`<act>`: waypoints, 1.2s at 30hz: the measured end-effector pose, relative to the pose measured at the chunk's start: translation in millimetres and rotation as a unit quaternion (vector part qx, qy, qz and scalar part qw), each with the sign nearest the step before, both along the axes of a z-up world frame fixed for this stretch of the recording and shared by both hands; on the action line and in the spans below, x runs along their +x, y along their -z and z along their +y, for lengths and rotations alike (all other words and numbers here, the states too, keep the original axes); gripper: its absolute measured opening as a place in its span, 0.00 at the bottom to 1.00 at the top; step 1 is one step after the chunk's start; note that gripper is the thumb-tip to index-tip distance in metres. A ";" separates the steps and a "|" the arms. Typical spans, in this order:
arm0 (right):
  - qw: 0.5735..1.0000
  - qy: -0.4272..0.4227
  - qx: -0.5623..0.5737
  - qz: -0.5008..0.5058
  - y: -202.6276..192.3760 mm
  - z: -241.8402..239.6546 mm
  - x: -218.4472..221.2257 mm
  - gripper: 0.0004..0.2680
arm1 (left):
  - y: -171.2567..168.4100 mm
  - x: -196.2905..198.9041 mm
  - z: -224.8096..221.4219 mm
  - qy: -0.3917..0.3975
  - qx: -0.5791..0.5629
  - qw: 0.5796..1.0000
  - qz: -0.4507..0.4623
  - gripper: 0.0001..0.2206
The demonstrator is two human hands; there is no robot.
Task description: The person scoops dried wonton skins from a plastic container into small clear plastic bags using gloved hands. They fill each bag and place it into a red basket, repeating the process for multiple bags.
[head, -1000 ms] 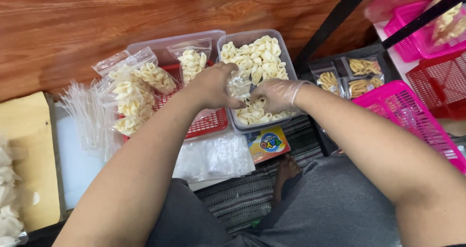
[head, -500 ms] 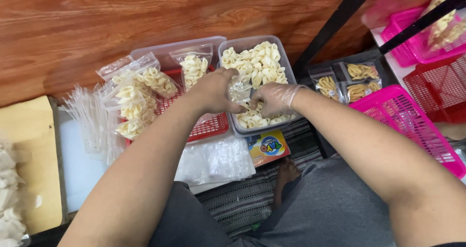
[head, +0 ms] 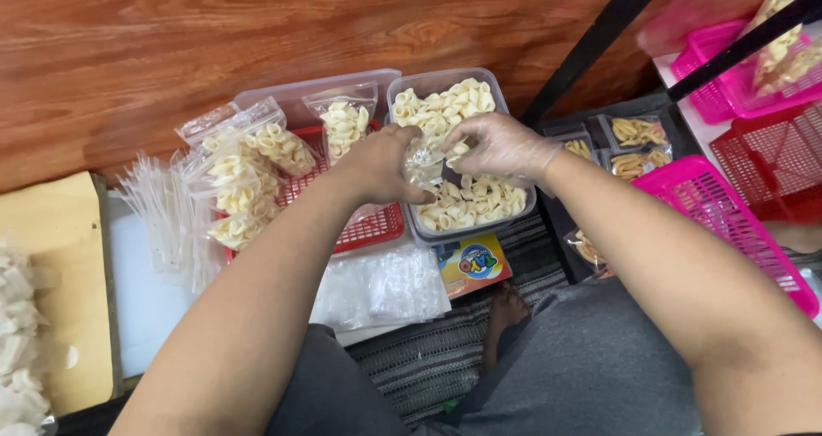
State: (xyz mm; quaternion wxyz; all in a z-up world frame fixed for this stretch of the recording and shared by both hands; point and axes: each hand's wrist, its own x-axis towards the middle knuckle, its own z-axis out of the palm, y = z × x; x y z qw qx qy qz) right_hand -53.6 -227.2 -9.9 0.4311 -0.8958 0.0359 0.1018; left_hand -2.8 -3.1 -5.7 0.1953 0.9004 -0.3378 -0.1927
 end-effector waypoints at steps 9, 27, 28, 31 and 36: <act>0.958 0.034 0.268 -0.092 -13.6 18.0 -4.2 0.15 | -6.3 1.0 -0.5 -0.008 -0.021 1.000 0.015 0.45; 0.959 0.014 0.271 -0.085 -44.4 24.1 1.2 0.11 | -34.9 6.7 -3.5 -0.070 -0.108 0.992 -0.003 0.44; 0.958 0.018 0.271 -0.087 -46.9 26.1 -1.5 0.11 | -38.4 4.3 -3.4 -0.067 -0.108 0.992 -0.003 0.44; 0.975 0.036 0.184 -0.120 -53.3 29.3 -8.1 0.06 | -33.0 6.5 -2.9 -0.077 -0.103 0.992 0.003 0.41; 0.995 -0.074 0.059 -0.028 -89.8 35.6 -47.9 0.17 | -0.1 19.1 -6.1 -0.019 -0.211 0.974 -0.079 0.33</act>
